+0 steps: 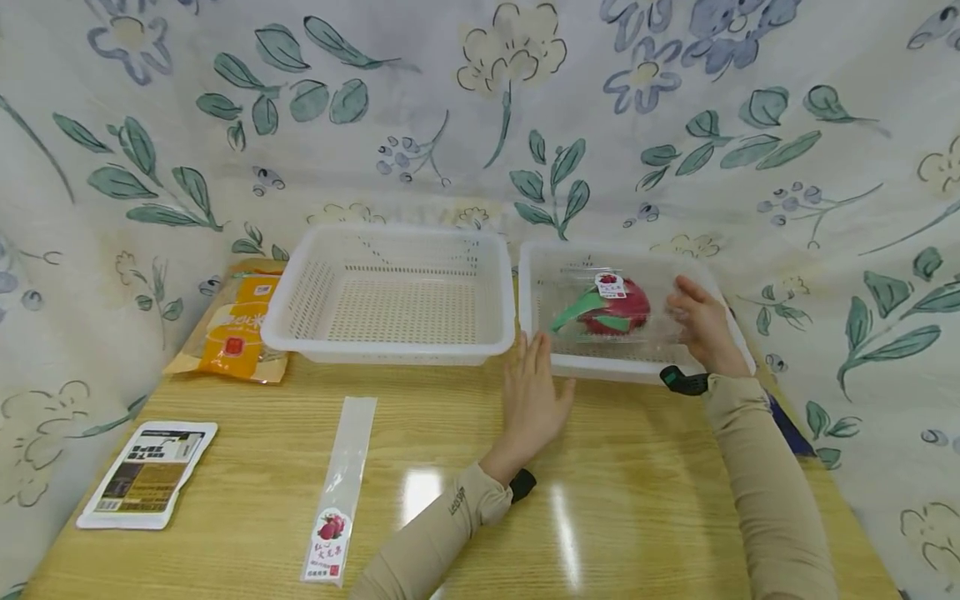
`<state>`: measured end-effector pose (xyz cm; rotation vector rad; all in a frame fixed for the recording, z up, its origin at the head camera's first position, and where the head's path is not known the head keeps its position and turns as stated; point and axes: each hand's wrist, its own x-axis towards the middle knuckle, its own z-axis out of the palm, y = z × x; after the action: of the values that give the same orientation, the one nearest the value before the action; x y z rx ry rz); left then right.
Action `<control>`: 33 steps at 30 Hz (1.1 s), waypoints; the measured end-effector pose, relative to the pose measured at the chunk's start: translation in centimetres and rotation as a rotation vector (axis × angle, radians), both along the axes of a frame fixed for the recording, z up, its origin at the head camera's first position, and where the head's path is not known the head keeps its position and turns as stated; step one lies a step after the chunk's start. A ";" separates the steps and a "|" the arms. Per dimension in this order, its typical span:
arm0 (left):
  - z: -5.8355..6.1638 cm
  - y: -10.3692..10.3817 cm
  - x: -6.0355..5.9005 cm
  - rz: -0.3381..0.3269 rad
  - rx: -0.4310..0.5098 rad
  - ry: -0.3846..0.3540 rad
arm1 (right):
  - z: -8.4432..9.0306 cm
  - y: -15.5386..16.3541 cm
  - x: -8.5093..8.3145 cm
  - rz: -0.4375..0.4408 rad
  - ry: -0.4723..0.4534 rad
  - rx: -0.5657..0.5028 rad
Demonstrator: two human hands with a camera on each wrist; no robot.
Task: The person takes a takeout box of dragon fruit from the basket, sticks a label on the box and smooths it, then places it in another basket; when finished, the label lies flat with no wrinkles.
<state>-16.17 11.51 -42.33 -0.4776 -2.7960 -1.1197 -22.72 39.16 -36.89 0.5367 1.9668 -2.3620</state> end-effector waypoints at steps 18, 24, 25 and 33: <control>-0.5 -0.1 0.0 0.005 -0.016 0.024 | -1.9 1.5 -0.2 0.174 0.023 0.566; -0.7 -0.1 0.0 0.000 -0.009 0.018 | -2.3 1.4 -0.2 0.171 -0.006 0.748; -0.8 -0.1 0.0 -0.001 -0.009 0.015 | -2.3 1.4 -0.2 0.172 -0.014 0.791; -0.7 -0.2 -0.1 -0.008 -0.011 0.019 | -1.9 1.1 -0.3 0.208 -0.079 1.021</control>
<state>-16.27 11.30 -42.99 -0.4987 -2.7882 -1.0964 -23.06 40.28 -38.80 0.3715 2.8828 -1.0557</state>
